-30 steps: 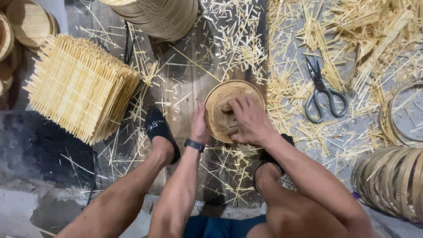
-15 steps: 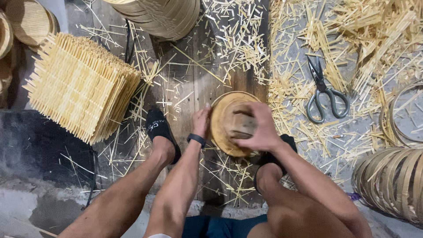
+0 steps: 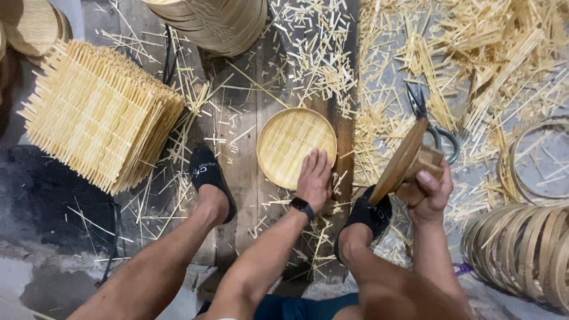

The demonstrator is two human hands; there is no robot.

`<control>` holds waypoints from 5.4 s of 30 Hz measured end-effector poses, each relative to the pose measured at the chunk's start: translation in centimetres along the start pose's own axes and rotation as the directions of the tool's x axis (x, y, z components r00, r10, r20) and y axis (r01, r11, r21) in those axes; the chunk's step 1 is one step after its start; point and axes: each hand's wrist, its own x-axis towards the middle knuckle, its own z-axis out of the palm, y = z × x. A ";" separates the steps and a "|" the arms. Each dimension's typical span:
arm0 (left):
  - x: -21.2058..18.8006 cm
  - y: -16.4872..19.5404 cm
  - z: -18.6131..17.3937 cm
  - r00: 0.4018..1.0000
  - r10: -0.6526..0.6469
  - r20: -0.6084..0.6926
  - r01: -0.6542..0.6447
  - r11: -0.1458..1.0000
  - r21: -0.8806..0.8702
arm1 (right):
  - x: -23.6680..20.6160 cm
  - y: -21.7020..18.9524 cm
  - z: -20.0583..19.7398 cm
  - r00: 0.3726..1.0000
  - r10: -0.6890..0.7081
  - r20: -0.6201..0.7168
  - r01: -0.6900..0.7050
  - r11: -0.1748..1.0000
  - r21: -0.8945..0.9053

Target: The person sits on the floor and weaves thin bamboo strips over a round bamboo frame, pressing the strips into place by hand. They use scissors to trim the excess strip ends and set the finished woven piece aside.

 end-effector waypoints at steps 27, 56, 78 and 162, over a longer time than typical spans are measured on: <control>23.6 -20.9 -30.3 0.899 0.115 -0.423 0.012 0.958 0.286 | -0.2 1.7 -0.1 0.998 0.036 0.048 -0.027 0.983 -0.180; 7.4 -11.4 -7.9 0.767 -0.607 0.211 0.426 0.234 -0.874 | 2.7 9.4 7.3 0.863 0.502 0.056 -0.411 0.763 -0.500; 1.5 -24.0 -39.2 0.952 -0.189 -0.240 0.298 0.749 0.592 | -0.2 11.8 1.7 0.896 0.434 0.091 -0.399 0.879 -0.261; 4.3 9.4 -31.4 0.843 0.020 0.538 0.531 0.134 -0.837 | -8.9 -20.6 24.0 0.156 -0.204 0.966 0.963 -0.184 -0.195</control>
